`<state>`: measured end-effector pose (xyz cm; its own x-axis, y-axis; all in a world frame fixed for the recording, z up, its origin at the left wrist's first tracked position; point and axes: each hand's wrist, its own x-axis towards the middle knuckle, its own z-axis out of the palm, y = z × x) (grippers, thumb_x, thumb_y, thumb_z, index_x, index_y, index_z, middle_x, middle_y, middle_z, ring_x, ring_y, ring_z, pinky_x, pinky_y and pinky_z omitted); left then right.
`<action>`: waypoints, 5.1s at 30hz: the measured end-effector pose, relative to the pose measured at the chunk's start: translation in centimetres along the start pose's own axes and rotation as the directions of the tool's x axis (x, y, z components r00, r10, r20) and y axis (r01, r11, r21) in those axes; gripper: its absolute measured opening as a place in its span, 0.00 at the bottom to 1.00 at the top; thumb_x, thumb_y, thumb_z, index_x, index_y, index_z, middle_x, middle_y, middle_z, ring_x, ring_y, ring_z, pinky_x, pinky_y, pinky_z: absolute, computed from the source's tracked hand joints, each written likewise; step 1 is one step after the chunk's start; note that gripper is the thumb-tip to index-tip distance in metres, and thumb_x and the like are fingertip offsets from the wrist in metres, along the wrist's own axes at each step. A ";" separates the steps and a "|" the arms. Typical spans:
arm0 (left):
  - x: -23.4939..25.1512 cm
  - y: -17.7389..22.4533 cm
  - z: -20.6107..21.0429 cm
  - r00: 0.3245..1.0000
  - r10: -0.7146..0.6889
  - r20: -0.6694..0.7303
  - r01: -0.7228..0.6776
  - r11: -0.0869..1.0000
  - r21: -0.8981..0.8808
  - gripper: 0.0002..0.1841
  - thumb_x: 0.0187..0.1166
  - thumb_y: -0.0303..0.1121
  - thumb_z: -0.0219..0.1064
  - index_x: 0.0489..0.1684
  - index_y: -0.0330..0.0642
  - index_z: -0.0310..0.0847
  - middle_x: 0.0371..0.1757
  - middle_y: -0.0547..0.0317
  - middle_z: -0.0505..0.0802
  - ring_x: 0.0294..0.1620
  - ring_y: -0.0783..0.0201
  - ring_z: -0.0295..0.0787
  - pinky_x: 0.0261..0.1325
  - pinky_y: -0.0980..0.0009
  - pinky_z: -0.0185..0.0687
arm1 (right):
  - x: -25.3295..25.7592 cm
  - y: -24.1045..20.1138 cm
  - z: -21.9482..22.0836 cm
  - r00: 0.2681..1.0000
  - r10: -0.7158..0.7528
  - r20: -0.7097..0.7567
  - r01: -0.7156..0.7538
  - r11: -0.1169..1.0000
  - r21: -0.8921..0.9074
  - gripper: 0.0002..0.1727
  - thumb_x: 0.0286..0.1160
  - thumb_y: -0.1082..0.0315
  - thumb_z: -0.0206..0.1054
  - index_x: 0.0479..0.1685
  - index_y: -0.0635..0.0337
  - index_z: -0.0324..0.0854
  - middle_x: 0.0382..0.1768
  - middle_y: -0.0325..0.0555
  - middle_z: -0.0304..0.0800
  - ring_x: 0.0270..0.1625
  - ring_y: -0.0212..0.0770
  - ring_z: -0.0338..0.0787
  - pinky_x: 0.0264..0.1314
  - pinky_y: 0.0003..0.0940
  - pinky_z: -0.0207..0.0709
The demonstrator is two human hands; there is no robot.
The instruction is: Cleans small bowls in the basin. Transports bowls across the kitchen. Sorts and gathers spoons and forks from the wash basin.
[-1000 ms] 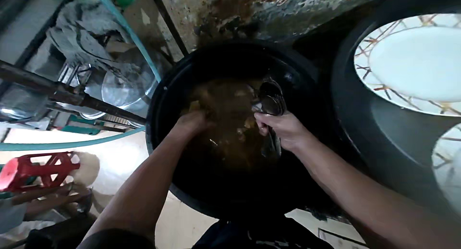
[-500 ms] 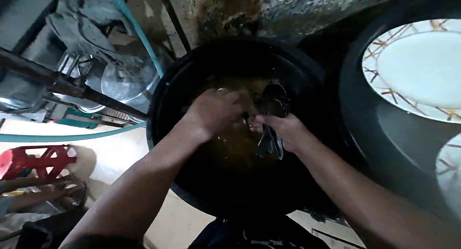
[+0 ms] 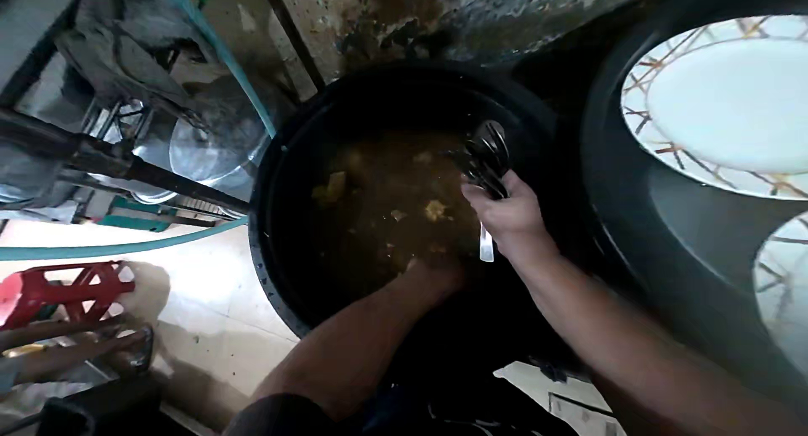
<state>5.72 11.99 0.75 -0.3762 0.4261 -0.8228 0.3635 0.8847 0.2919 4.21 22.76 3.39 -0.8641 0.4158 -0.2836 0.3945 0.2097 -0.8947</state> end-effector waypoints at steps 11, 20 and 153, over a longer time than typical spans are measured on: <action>-4.2 -9.9 -1.9 0.925 -0.328 -0.191 0.347 0.935 0.071 0.19 0.87 0.44 0.61 0.70 0.46 0.83 0.64 0.40 0.90 0.64 0.36 0.88 0.61 0.34 0.82 | -0.1 -0.2 0.1 0.984 0.140 0.108 -0.157 0.973 0.172 0.17 0.83 0.65 0.68 0.65 0.61 0.79 0.26 0.40 0.85 0.22 0.28 0.84 0.27 0.24 0.82; -10.1 -6.3 -10.2 0.691 0.397 -0.603 -0.165 0.900 0.404 0.11 0.86 0.34 0.63 0.51 0.42 0.92 0.52 0.49 0.94 0.55 0.48 0.92 0.57 0.46 0.87 | 0.4 1.3 0.2 0.829 0.011 0.558 -0.266 0.886 0.378 0.12 0.86 0.75 0.56 0.59 0.69 0.80 0.43 0.51 0.95 0.42 0.40 0.95 0.49 0.33 0.89; -3.6 -12.9 -3.7 0.822 -0.477 -0.310 0.413 0.875 -0.252 0.22 0.89 0.47 0.59 0.69 0.42 0.84 0.68 0.40 0.89 0.70 0.38 0.85 0.69 0.34 0.77 | 0.9 0.1 -0.4 0.842 0.284 0.458 -0.505 0.713 0.486 0.08 0.87 0.69 0.59 0.49 0.66 0.79 0.26 0.47 0.93 0.26 0.41 0.94 0.35 0.34 0.92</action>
<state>-0.81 -0.24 1.73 -0.7472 -0.0130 -0.6644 -0.0522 0.9979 0.0391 3.55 23.54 3.19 -0.7586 0.0042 -0.6515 0.5660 -0.4910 -0.6623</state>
